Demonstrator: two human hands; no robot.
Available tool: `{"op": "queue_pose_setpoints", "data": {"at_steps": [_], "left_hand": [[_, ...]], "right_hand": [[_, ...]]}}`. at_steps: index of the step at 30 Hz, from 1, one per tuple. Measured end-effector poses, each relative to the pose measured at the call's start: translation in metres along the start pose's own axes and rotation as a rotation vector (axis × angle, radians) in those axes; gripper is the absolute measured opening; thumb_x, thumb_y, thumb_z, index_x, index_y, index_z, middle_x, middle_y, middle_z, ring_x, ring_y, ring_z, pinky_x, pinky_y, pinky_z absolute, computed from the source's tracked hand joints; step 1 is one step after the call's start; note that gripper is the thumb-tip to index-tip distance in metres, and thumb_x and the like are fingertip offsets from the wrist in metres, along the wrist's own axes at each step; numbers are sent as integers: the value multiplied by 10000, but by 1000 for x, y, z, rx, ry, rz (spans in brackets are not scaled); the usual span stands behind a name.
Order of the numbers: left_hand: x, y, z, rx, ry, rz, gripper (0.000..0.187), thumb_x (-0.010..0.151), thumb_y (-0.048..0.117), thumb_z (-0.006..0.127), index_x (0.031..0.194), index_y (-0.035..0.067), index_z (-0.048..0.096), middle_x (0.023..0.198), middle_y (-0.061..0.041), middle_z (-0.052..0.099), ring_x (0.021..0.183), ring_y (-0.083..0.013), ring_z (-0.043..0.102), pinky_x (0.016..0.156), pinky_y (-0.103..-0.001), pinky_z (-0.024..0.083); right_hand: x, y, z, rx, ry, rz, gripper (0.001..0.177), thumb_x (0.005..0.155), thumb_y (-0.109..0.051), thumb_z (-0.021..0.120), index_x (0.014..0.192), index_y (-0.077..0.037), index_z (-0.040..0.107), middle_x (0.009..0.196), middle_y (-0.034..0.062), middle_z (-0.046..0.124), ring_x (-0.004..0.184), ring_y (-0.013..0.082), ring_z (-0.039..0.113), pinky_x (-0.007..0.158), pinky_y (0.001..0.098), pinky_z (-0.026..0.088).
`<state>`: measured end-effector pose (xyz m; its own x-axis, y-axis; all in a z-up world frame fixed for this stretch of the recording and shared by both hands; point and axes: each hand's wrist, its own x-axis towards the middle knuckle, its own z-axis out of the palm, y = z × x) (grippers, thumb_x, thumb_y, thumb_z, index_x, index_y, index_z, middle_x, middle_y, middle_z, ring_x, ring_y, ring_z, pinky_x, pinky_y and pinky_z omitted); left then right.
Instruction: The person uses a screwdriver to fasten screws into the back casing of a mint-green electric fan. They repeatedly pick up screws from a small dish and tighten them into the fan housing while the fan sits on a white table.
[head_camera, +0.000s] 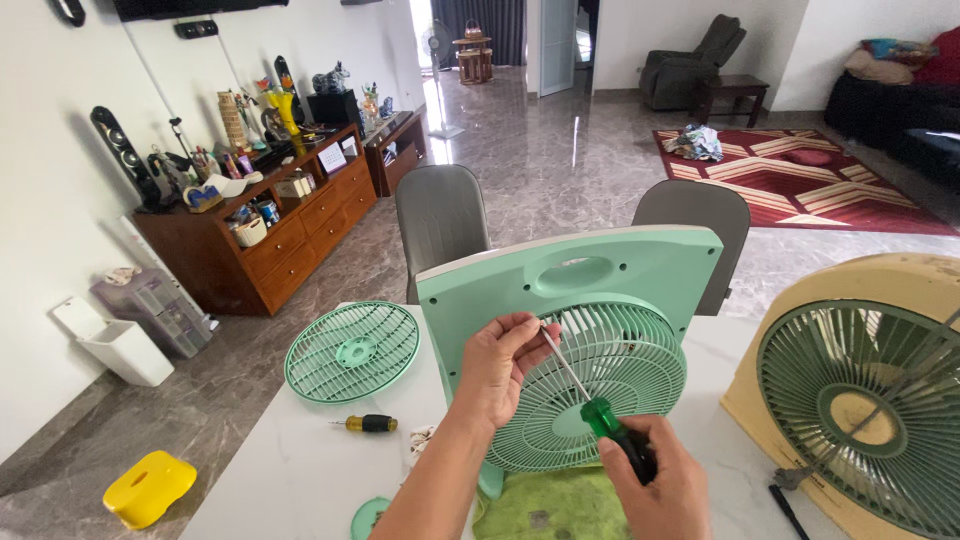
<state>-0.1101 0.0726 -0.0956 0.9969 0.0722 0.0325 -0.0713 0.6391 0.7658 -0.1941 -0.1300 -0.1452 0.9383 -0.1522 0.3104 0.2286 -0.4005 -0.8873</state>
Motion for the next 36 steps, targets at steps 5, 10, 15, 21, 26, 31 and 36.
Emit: {"op": "queue_pose_setpoints", "data": {"at_steps": [5,10,15,21,26,31,36], "left_hand": [[5,-9,-2,-69,36,-37,101,927,59,656,1005,2,625,983,-134,719,942,-265,764,873,-374,636],[-1,-4,-1,119,88,-15,94,946,65,615,1008,-5,621,970,-127,726,916,-258,754,839,-376,641],[-1,41,1,1307,211,750,128,978,142,672,1034,44,612,946,-97,695,883,-247,716,813,-391,583],[54,113,20,1911,-118,682,531,847,352,700,1265,47,584,1276,-152,603,1225,-338,536,1032,-504,413],[75,114,28,1991,-280,214,644,925,521,601,1353,43,547,1387,-171,597,1328,-336,547,1112,-481,414],[77,105,20,1896,-252,224,647,924,534,591,1383,84,523,1387,-142,589,1300,-334,554,1071,-494,437],[79,105,14,1857,-272,264,618,929,532,589,1364,95,544,1384,-108,601,1328,-307,534,1072,-515,421]], "right_hand": [[0,-14,10,-101,24,63,281,808,-210,793,1000,-34,685,644,92,659,557,143,559,545,312,488],[4,-34,16,-128,106,-103,325,804,-249,781,1006,-23,664,705,98,678,573,195,622,577,347,523],[10,-56,18,-189,70,-72,348,819,-256,765,1049,-24,646,802,137,702,646,247,682,611,381,540],[15,-77,21,-260,10,64,353,833,-288,744,1062,-44,633,883,138,706,641,302,700,637,425,544],[16,-80,28,-306,78,-83,364,819,-289,754,1050,-36,631,881,166,699,711,333,695,651,446,541],[20,-82,34,-345,126,-154,355,824,-284,747,1046,-31,631,908,180,693,747,378,687,667,468,539],[21,-91,37,-397,104,-97,353,833,-296,741,1039,-35,627,933,179,689,759,388,692,683,479,544]]}}
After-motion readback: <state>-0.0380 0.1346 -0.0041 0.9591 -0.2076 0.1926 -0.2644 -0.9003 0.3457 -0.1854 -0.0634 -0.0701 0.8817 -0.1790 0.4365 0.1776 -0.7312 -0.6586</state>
